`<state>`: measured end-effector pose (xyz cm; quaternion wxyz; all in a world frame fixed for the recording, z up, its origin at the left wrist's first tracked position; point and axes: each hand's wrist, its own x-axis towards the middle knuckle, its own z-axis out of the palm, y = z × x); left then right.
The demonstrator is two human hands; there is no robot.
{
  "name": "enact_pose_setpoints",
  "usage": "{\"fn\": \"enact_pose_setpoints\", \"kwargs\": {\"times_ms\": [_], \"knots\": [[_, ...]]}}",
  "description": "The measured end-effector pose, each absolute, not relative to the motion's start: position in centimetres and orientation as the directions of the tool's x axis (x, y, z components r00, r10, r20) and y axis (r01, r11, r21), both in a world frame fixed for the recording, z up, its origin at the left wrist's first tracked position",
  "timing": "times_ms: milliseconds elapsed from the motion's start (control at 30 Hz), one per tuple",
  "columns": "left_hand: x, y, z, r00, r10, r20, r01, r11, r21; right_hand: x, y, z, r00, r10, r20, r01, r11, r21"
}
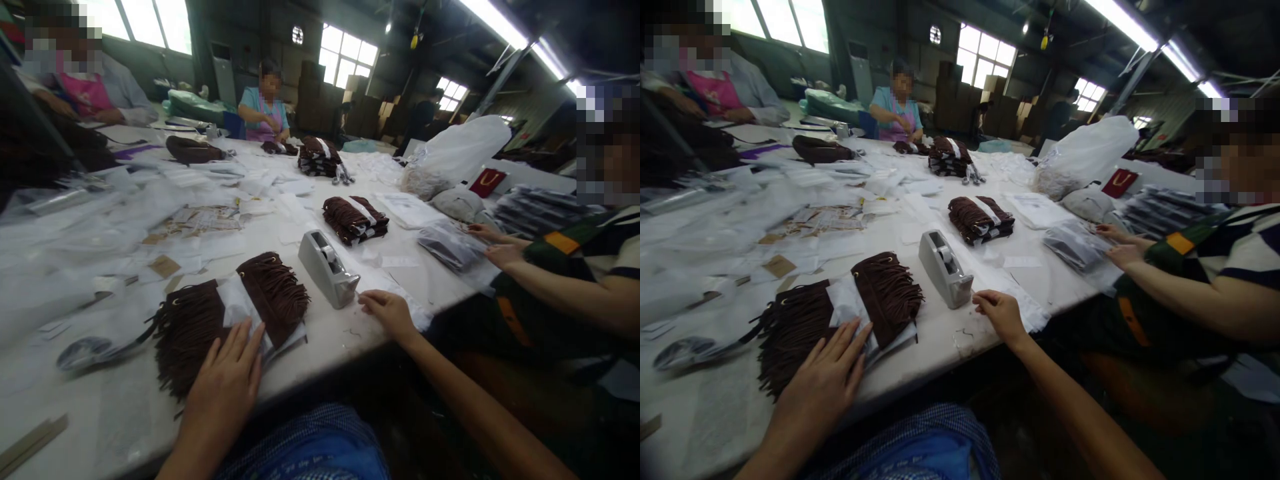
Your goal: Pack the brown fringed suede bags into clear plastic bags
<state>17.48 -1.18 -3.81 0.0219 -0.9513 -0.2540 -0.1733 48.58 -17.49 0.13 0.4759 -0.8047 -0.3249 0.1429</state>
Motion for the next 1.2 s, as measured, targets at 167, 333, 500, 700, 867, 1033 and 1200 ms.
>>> {"fn": "enact_pose_setpoints", "kwargs": {"times_ms": [167, 333, 500, 700, 867, 1033, 1200], "knots": [[17.7, -1.4, -3.3, 0.801, 0.493, 0.340, 0.496, -0.864, 0.084, 47.8, -17.8, 4.8, 0.089, 0.900, 0.428, 0.968, 0.023, -0.250], [17.8, -1.9, -2.7, 0.778, 0.542, 0.318, 0.532, -0.837, 0.127, 45.3, -10.9, 9.2, -0.435, 0.854, 0.285, 0.897, 0.440, 0.049], [18.0, -2.1, -2.2, 0.757, 0.586, 0.290, 0.557, -0.810, 0.183, 41.1, -1.2, 10.3, -0.649, 0.760, 0.032, 0.760, 0.646, 0.070], [18.0, -2.0, -2.4, 0.743, 0.605, 0.287, 0.550, -0.796, 0.253, 37.2, 8.0, 9.8, -0.704, 0.669, -0.239, 0.673, 0.736, 0.074], [17.9, -1.9, -2.8, 0.751, 0.596, 0.284, 0.535, -0.802, 0.267, 36.0, 13.0, 8.4, -0.698, 0.613, -0.370, 0.623, 0.775, 0.107], [17.9, -1.9, -3.3, 0.769, 0.580, 0.270, 0.519, -0.813, 0.264, 35.4, 15.8, 7.1, -0.673, 0.589, -0.447, 0.613, 0.783, 0.107], [17.8, -1.9, -3.7, 0.775, 0.578, 0.256, 0.517, -0.813, 0.268, 35.2, 17.7, 6.4, -0.639, 0.628, -0.443, 0.672, 0.737, 0.076]]}}
